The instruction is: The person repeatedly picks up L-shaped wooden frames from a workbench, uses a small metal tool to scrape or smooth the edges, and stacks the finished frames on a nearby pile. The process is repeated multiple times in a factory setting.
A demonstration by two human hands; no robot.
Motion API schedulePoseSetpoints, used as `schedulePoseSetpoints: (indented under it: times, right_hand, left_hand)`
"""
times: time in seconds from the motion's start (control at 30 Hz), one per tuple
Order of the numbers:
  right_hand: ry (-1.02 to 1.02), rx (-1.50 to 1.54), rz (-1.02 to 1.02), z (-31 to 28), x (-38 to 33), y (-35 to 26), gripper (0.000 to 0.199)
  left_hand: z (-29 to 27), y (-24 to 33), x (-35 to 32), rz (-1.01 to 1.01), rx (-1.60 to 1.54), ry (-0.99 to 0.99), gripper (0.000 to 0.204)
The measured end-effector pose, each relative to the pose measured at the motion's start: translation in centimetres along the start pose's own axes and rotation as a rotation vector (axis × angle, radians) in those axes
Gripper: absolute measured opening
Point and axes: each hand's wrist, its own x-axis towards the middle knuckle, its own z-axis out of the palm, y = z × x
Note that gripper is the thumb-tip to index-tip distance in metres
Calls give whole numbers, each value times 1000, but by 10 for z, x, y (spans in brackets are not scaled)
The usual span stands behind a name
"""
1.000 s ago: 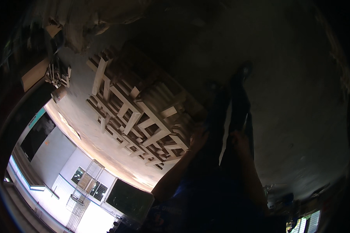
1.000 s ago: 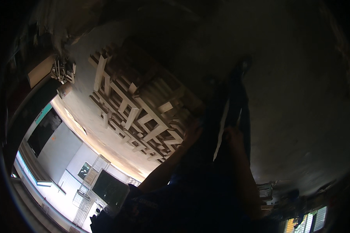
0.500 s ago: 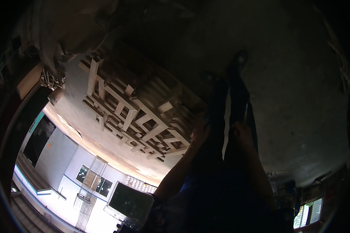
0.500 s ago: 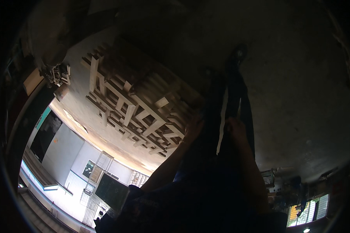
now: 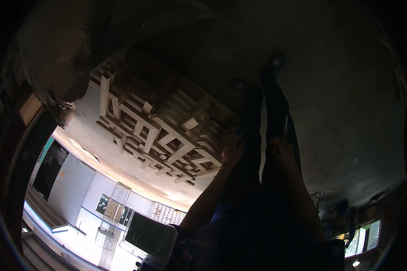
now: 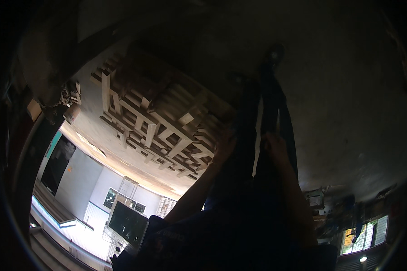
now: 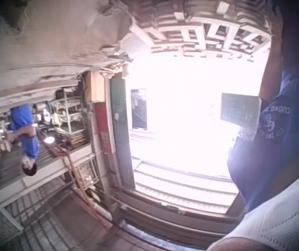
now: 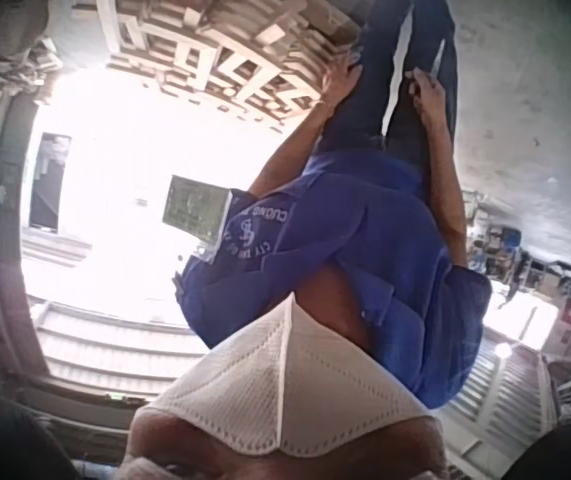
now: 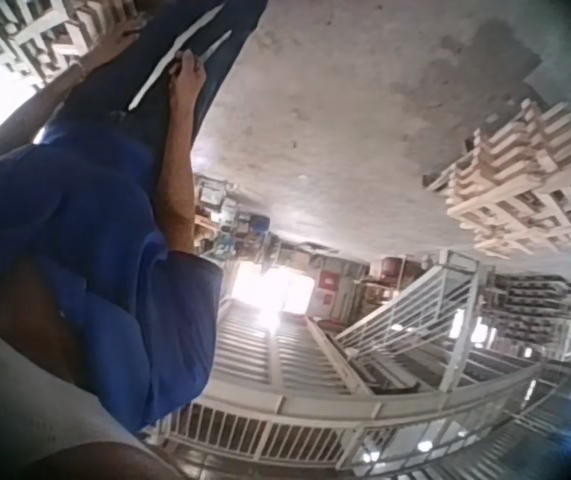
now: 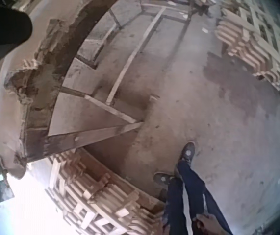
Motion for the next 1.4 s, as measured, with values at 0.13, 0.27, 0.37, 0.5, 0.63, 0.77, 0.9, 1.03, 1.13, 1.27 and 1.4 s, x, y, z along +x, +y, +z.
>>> schedulePoseSetpoints:
  times: [0.13, 0.27, 0.37, 0.5, 0.63, 0.77, 0.9, 1.03, 1.13, 1.27, 1.4]
  right_hand:
    - [58, 219, 54, 3, 1, -2, 21]
    - [18, 181, 66, 2, 1, 0, 14]
    - [-23, 141, 108, -1, 2, -6, 14]
    - [34, 290, 99, -1, -1, -13, 15]
    - [34, 101, 82, -3, 1, -14, 18]
    - [18, 205, 131, 0, 5, -12, 19]
    - [145, -39, -238, 9, 5, -3, 25]
    - [46, 297, 105, 11, 5, -5, 26]
    - [61, 285, 30, 16, 7, -13, 28]
    - [-8, 518, 372, 16, 7, -19, 30]
    - [56, 229, -13, 26, 7, -1, 31]
  left_hand:
    - [0, 0, 3, 22, -9, 15, 38]
    - [-3, 2, 4, -11, -14, 21, 37]
    - [-2, 0, 2, 17, 12, 41, 38]
    - [0, 20, -3, 18, 151, 2, 47]
    - [6, 41, -12, 42, 114, -93, 56]
    - [7, 36, -21, 124, 252, -81, 62]
    - [8, 27, -22, 119, 204, -130, 63]
    - [10, 21, -22, 83, 179, -164, 65]
    - [16, 13, -22, 82, 203, -184, 66]
    - [22, 6, -23, 81, 245, -185, 67]
    - [25, 8, -29, 86, 194, -171, 69]
